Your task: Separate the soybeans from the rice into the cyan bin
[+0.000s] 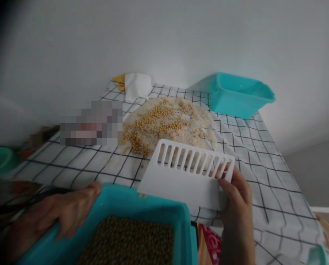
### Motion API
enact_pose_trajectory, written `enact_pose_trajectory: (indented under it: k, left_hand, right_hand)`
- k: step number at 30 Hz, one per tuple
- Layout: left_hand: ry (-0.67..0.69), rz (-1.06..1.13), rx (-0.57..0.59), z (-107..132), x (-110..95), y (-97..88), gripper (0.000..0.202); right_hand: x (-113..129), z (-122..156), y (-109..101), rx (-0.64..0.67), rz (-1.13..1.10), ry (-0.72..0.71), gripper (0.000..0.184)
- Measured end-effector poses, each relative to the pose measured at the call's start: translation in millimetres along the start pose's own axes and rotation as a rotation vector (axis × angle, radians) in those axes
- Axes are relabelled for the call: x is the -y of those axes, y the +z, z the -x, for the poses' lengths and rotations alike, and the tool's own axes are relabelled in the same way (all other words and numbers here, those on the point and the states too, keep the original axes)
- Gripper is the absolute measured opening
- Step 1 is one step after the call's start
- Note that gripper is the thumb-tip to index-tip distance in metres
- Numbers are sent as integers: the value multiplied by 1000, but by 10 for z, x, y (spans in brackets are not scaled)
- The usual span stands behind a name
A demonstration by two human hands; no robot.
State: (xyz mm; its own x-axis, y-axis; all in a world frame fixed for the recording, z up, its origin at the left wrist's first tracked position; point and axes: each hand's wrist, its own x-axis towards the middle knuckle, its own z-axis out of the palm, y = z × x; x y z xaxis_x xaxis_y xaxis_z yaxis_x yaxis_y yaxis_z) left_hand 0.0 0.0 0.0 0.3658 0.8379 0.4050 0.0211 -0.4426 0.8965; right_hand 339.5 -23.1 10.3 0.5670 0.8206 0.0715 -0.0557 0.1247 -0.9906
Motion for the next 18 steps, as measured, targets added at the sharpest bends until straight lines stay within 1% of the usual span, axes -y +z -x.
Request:
enact_pose_trajectory:
  k: [2, 4, 6, 8, 10, 12, 14, 15, 16, 18]
  left_hand:
    - [-15, 111, -11, -16, -25, 7, 61]
    - [-25, 145, 0, -27, -36, 20, 61]
    - [-18, 147, -13, -34, -39, 40, 61]
    - [-12, 146, -26, -40, -41, 56, 62]
    - [5, 137, -48, -50, -50, 45, 62]
    - [20, 106, -4, -70, -62, -3, 62]
    - [30, 56, 127, -92, -71, -71, 64]
    - [33, 38, 167, -100, -72, -101, 65]
    - [32, 26, 189, -104, -73, -122, 66]
    - [31, 25, 160, -97, -71, -121, 66]
  right_hand:
    - [-28, -39, -60, 8, -48, 4, 21]
    - [-56, -71, -100, -9, -94, 12, 22]
    - [-59, -72, -80, -55, -103, -8, 24]
    - [-35, -39, -4, -57, -86, -44, 22]
    - [-4, 3, 84, 15, -70, -48, 20]
    - [4, 29, 130, 97, -50, -19, 22]
    - [-21, 29, 113, 160, -9, 4, 30]
    - [-42, 22, 87, 189, 16, 8, 34]
    - [-66, 15, 55, 218, 38, 6, 37]
    - [-107, 5, -6, 253, 66, 1, 43]
